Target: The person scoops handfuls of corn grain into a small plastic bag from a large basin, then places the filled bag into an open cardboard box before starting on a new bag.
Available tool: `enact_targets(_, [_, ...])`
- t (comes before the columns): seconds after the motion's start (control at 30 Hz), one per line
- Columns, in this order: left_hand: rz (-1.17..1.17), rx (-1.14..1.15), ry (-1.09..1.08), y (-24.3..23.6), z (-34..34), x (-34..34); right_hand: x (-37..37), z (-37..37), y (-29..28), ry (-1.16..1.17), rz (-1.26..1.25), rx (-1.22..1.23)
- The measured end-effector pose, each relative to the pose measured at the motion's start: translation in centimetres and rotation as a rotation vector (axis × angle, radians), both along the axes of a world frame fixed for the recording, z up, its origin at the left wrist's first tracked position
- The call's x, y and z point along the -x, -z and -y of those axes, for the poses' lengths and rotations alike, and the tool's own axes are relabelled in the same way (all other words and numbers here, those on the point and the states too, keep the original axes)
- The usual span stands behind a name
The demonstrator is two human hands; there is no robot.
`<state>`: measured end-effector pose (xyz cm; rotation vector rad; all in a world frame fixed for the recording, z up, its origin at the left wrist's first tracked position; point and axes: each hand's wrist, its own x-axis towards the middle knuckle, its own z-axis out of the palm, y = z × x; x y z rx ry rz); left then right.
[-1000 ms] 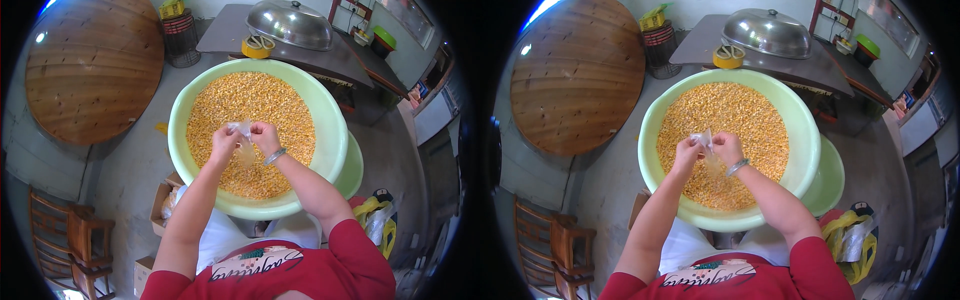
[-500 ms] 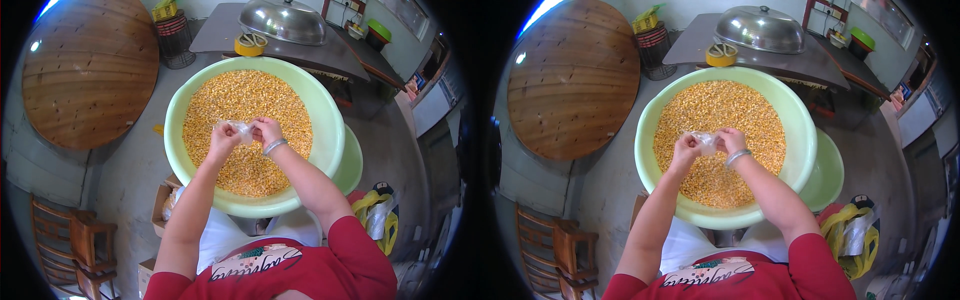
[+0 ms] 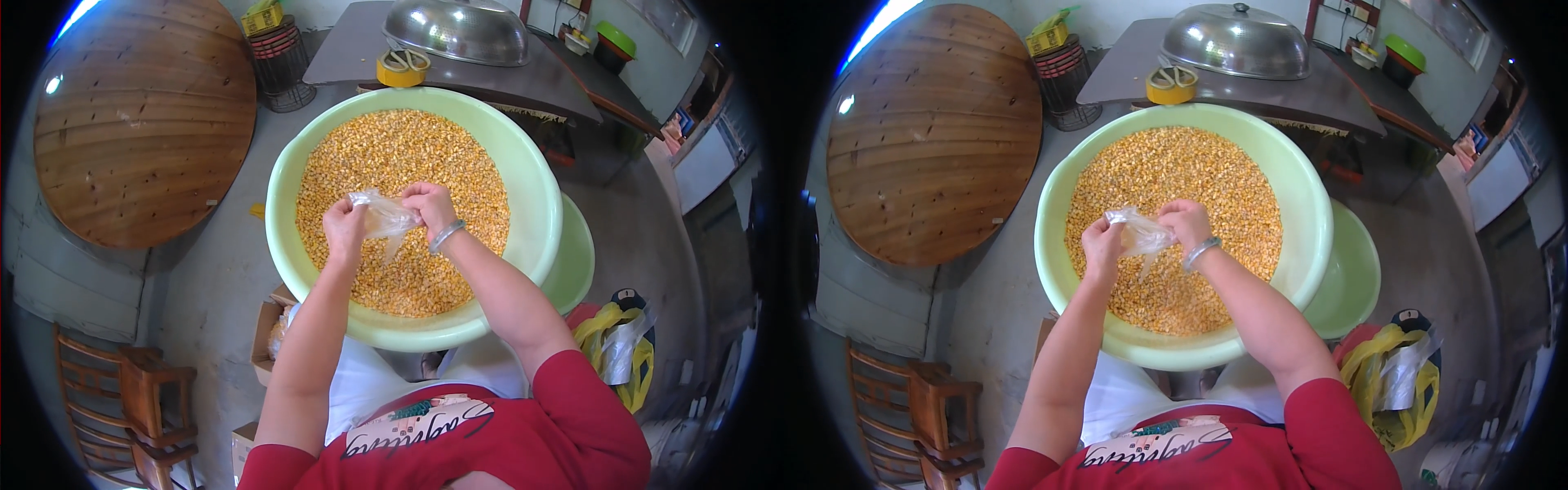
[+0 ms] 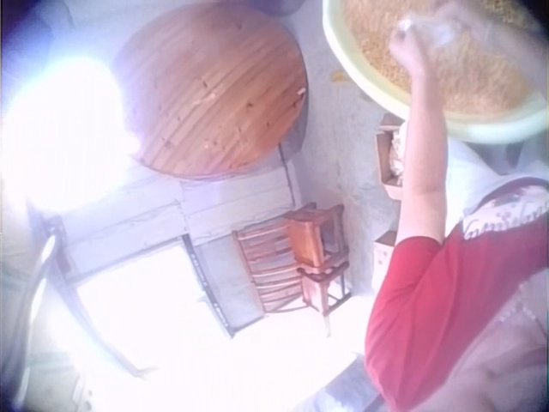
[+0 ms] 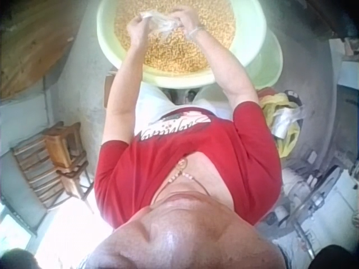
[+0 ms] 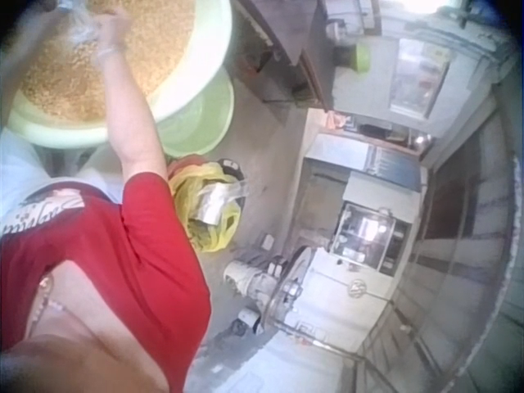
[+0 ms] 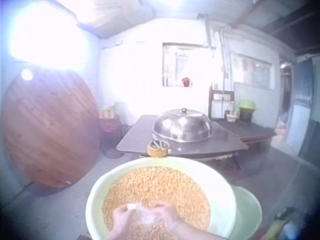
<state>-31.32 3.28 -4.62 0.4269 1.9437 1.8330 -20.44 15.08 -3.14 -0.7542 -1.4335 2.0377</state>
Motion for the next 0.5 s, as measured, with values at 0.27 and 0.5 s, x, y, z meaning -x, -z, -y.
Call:
enact_targets(0.27, [-0.352,0.274,-0.019,-0.1,0.2,-0.4,-0.1,0.0,0.1,-0.087,0.135,-0.519])
enact_targets(0.5, [-0.487,0.468,0.020,-0.3,0.3,-0.7,0.8,-0.3,1.9,0.108,0.284,-0.373])
